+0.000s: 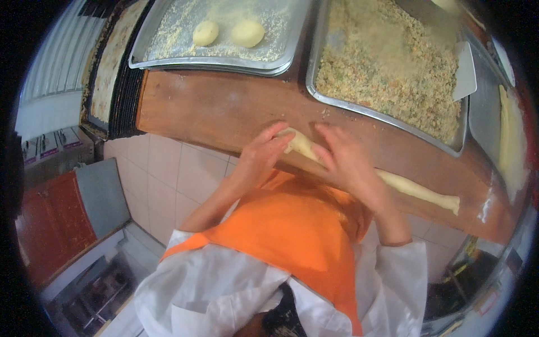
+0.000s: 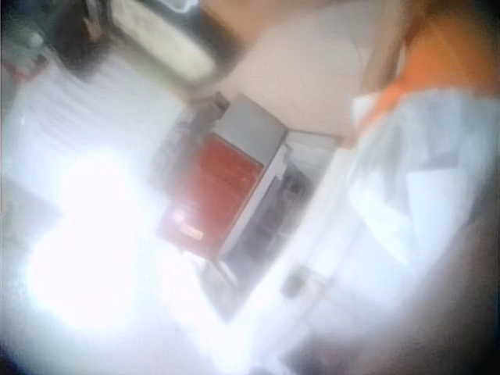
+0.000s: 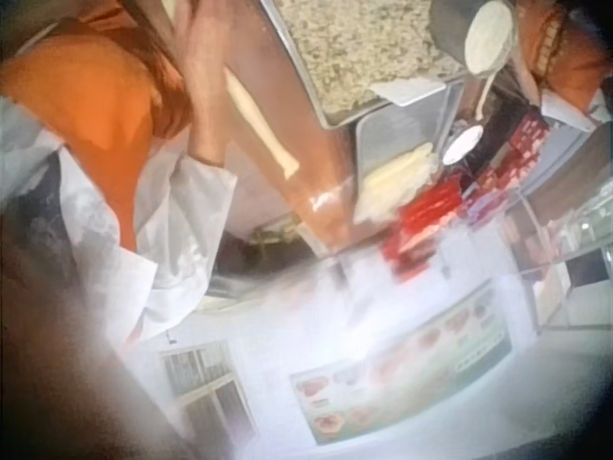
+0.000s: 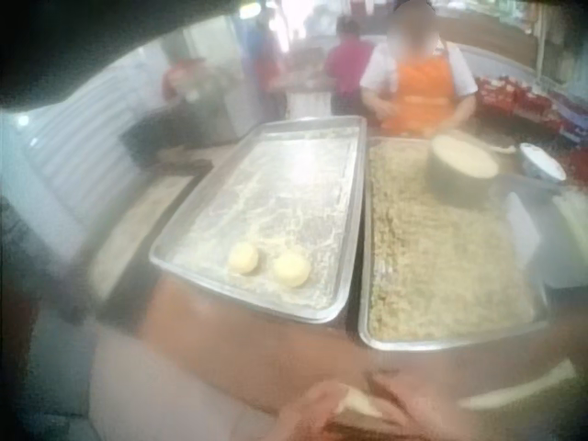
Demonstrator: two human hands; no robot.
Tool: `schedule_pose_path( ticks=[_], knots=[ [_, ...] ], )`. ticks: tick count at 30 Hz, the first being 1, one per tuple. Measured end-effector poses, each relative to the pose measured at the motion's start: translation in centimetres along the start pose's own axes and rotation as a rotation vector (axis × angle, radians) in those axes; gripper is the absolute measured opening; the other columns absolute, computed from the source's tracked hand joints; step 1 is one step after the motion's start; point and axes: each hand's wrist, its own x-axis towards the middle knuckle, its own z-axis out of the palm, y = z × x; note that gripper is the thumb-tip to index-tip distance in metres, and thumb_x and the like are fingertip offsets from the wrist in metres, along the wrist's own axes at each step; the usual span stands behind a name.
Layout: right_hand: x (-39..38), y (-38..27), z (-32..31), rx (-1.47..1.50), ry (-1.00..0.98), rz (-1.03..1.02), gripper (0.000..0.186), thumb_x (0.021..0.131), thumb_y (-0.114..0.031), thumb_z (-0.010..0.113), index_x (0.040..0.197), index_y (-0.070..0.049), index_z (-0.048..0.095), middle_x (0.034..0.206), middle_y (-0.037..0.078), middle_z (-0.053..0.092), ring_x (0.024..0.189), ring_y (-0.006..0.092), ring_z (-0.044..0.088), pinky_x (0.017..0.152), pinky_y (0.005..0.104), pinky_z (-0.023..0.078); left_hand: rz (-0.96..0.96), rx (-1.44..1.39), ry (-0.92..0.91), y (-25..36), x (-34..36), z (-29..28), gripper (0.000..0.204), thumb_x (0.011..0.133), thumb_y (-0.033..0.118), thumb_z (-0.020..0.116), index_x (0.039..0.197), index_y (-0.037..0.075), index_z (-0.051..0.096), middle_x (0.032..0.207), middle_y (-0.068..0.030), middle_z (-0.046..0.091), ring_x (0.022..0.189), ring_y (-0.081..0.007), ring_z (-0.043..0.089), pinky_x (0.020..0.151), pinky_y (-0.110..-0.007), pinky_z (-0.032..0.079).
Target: The person rolls dough into long cylinders, divides it into smaller portions, flattens each piece, scoops a filling mixture from a tray into the center, seals the dough around the filling, and places the finished buns onto a baking tray.
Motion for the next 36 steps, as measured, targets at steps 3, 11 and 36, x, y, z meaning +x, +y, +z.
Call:
schedule_pose_path(
  ticks=[3,11,36],
  knots=[
    [-0.9,-0.9,2.0,-0.207,0.051,-0.09,0.05,0.071,-0.021,0.068,0.114,-0.003,0.05,0.098,0.012,0.053,0.091,0.0297,0.051,0.078,0.039,0.04,-0.111,0.042,0.177,-0.3,1.3,1.3,0.025,0.082,0.008,0.059,0.107,0.004,0.059,0.113,-0.0149,0.053,0.098,-0.0308,0.055,0.08,-0.033,0.046],
    [0.1,-1.4,2.8,-0.005,0.174,-0.125,0.044,0.067,-0.005,0.066,0.108,-0.003,0.052,0.095,0.012,0.051,0.086,0.0308,0.05,0.073,0.0381,0.042,-0.227,-0.12,0.004,0.8,2.2,-0.6,0.031,0.082,0.011,0.06,0.112,0.003,0.053,0.106,-0.0088,0.055,0.093,-0.0181,0.054,0.08,-0.029,0.045],
    [-1.5,-0.2,-0.6,0.469,-0.056,-0.218,0.025,0.073,-0.003,0.053,0.098,-0.007,0.056,0.086,0.016,0.054,0.086,0.0339,0.053,0.075,0.0406,0.043,0.166,0.086,0.233,4.9,4.4,3.6,0.014,0.068,0.009,0.063,0.082,0.008,0.058,0.074,-0.0059,0.054,0.067,-0.0244,0.055,0.06,-0.035,0.044]
  ],
)
